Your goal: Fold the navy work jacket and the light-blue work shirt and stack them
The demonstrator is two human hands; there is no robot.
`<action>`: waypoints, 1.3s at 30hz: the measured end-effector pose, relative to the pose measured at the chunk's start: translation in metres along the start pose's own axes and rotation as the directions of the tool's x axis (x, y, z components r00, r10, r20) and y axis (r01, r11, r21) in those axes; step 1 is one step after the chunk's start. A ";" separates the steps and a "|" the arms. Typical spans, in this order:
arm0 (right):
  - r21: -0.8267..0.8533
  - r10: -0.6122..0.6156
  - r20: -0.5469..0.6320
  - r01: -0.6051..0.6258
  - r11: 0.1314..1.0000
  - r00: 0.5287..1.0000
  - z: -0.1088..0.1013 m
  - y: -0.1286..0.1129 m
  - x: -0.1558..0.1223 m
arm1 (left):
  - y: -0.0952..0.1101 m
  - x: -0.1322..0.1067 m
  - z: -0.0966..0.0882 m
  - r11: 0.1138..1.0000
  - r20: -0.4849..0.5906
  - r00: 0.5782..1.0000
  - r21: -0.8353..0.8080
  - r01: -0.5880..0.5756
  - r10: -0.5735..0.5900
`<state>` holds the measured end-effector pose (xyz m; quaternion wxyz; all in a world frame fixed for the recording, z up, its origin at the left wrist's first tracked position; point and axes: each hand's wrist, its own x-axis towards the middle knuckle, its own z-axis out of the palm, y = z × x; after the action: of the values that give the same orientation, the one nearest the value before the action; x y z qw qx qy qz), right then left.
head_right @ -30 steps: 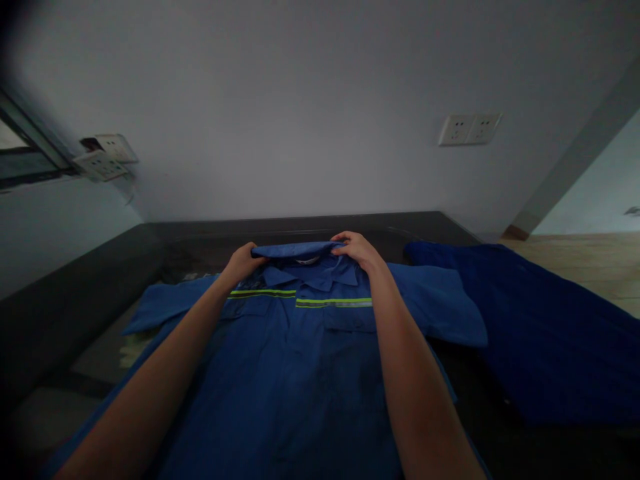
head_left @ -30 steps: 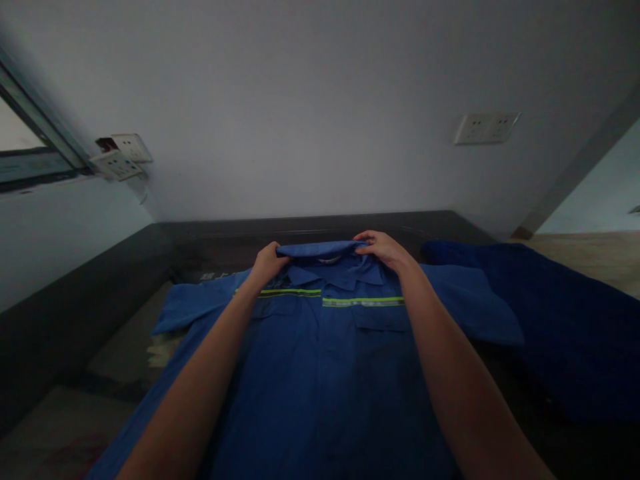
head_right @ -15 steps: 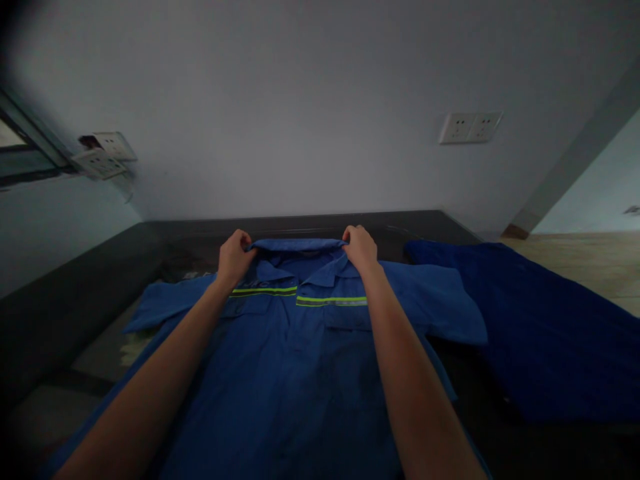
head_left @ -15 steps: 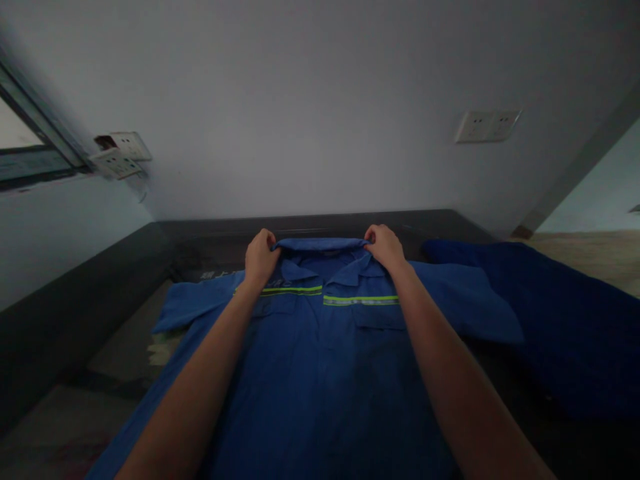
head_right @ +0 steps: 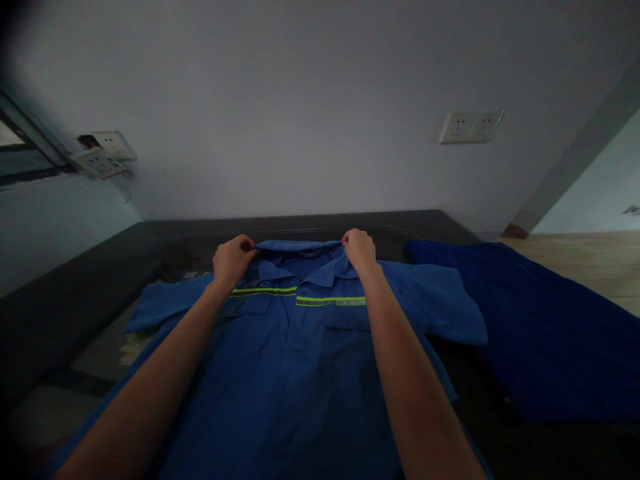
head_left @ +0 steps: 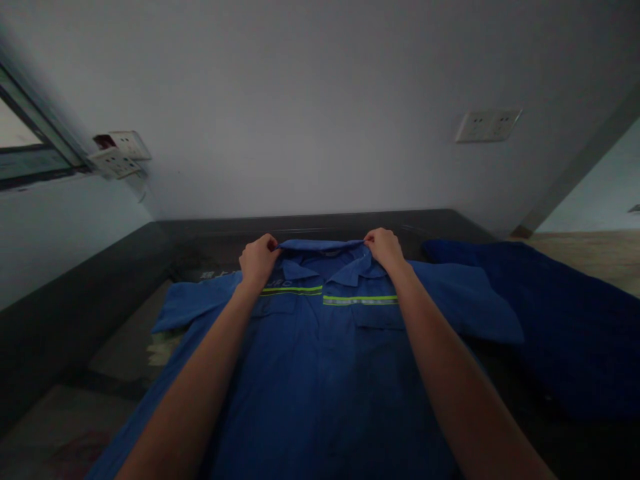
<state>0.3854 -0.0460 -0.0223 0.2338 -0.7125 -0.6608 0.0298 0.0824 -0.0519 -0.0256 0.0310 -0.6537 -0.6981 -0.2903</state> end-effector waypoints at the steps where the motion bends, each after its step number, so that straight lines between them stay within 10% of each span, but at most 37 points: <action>1: -0.006 0.003 0.009 -0.003 1.000 1.000 0.001 -0.001 -0.001 | 0.001 0.000 0.000 1.000 0.000 1.000 0.020 -0.007 0.007; 39: 0.012 0.072 -0.038 -0.072 0.997 0.997 0.000 -0.016 -0.005 | 0.018 -0.007 -0.009 0.978 0.152 0.987 0.191 -0.085 0.056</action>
<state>0.3703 -0.0500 -0.0179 0.2493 -0.7350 -0.6299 0.0281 0.0972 -0.0625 -0.0147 0.0546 -0.6912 -0.7002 -0.1700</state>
